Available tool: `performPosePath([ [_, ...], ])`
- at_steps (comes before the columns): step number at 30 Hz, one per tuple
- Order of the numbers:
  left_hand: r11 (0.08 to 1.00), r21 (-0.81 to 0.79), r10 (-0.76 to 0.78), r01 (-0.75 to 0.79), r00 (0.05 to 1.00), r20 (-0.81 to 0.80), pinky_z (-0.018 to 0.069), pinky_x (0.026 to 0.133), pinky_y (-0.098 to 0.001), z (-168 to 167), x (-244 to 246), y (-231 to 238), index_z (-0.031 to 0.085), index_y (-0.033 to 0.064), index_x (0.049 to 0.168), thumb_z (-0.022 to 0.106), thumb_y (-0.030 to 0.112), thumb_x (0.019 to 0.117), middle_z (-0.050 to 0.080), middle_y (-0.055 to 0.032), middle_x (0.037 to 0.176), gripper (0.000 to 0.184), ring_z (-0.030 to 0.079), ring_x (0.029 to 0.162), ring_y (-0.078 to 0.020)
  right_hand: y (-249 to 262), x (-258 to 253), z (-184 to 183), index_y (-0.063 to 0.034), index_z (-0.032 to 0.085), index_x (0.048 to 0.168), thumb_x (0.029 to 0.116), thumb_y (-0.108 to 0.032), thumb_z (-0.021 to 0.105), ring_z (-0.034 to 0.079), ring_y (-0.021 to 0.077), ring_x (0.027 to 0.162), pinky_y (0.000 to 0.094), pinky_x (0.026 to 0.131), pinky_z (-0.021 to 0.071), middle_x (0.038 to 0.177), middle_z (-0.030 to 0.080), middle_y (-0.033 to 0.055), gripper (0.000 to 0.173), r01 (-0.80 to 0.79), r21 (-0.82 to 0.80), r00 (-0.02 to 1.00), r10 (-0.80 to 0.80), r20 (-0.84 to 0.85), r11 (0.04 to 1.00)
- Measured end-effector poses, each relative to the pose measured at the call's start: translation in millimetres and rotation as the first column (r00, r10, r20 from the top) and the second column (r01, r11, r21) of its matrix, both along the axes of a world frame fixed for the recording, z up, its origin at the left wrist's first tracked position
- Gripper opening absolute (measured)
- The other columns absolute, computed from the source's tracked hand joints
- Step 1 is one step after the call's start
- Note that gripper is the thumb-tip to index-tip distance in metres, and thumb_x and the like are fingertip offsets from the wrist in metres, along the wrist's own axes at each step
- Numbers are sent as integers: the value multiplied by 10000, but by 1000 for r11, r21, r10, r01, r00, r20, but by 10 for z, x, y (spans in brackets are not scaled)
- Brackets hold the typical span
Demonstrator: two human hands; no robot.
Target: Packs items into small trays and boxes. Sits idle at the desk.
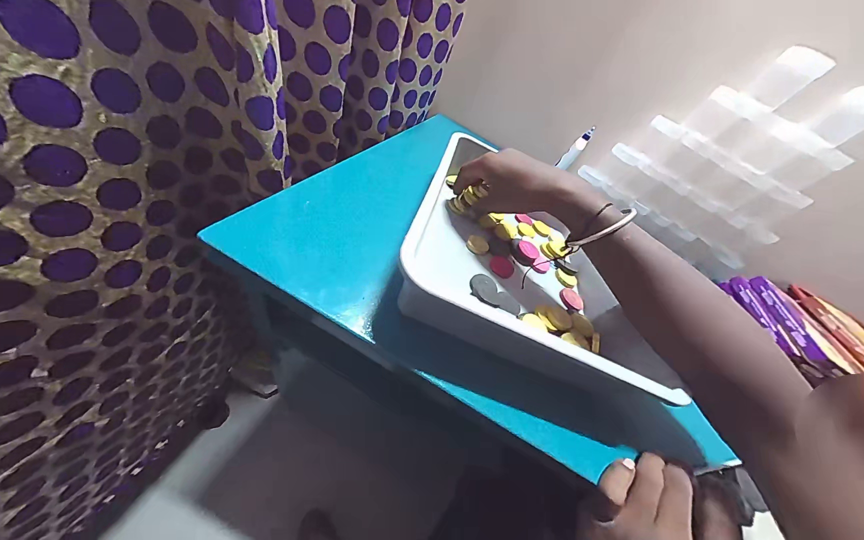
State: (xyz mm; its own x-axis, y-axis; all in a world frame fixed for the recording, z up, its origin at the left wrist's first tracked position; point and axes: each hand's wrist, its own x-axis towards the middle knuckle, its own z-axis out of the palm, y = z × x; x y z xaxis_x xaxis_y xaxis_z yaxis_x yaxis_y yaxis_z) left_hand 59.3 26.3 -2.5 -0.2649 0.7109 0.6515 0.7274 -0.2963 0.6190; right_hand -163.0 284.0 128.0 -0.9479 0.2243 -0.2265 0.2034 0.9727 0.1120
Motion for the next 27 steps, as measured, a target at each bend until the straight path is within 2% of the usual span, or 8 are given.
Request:
performPosePath([
  [3, 1000, 3, -12, 12, 1000, -6, 518, 914, -355, 1, 0, 0, 772, 112, 1128, 708, 439, 868, 757, -73, 1088, 423, 700, 1030, -214, -29, 89, 121, -61, 715, 1210, 885, -109, 789, 696, 320, 1007, 570, 910, 531, 1106, 729, 147, 337, 2, -44, 1000, -2, 1, 999],
  [7, 1000, 12, -1, 1, 1000, 5, 515, 938, -351, 10, 9, -5, 776, 112, 1120, 660, 318, 919, 758, -80, 1112, 310, 703, 1055, -215, -80, 206, 301, -39, 729, 1119, 854, -42, 806, 683, 150, 824, 359, 783, 575, 951, 734, 69, 276, -25, -338, 996, 52, 73, 941],
  [9, 1000, 19, 7, -7, 1000, 14, 502, 958, -349, 2, 21, -2, 778, 118, 1119, 650, 316, 930, 757, -77, 1122, 302, 697, 1073, -214, -123, 225, 341, -55, 743, 1119, 860, -50, 807, 689, 163, 832, 389, 790, 573, 949, 741, 68, 267, 2, -305, 996, 24, 84, 952],
  [13, 1000, 12, -12, 12, 1000, 6, 505, 960, -358, 4, 39, -4, 767, 106, 1140, 655, 325, 920, 752, -80, 1137, 330, 692, 1089, -223, -61, 204, 262, -86, 735, 1173, 916, -126, 769, 697, 267, 895, 535, 833, 541, 1012, 738, 108, 262, -36, -75, 999, 34, -33, 997],
  [15, 1000, 8, -22, 22, 1000, 2, 504, 954, -363, 3, 42, -13, 762, 101, 1150, 627, 280, 927, 747, -89, 1153, 317, 689, 1098, -230, -27, 167, 154, -90, 732, 1192, 930, -133, 751, 700, 307, 933, 568, 852, 529, 1050, 738, 132, 266, -53, -32, 998, 52, -40, 998],
  [17, 1000, 8, -21, 21, 1000, 4, 504, 948, -359, 2, 37, -12, 759, 104, 1153, 650, 337, 918, 746, -85, 1145, 348, 687, 1091, -226, -18, 121, 53, -96, 723, 1230, 925, -129, 754, 702, 346, 994, 607, 902, 527, 1099, 736, 154, 309, -45, -18, 999, 45, -3, 999],
  [21, 1000, 20, -6, 6, 1000, -2, 492, 951, -351, -5, 61, 0, 767, 119, 1129, 669, 425, 897, 750, -73, 1118, 396, 686, 1075, -212, -27, 112, -3, -107, 707, 1268, 894, -133, 785, 706, 359, 991, 614, 895, 530, 1104, 738, 157, 383, -45, 0, 999, 45, 21, 999],
  [27, 1000, 29, -4, 3, 999, 39, 503, 919, -342, 11, 92, 16, 774, 105, 1105, 692, 322, 888, 752, -77, 1057, 318, 696, 1006, -213, -46, 136, 35, -70, 721, 1223, 867, -82, 794, 707, 329, 1014, 589, 926, 523, 1105, 744, 141, 363, -70, -17, 997, 69, -34, 997],
])
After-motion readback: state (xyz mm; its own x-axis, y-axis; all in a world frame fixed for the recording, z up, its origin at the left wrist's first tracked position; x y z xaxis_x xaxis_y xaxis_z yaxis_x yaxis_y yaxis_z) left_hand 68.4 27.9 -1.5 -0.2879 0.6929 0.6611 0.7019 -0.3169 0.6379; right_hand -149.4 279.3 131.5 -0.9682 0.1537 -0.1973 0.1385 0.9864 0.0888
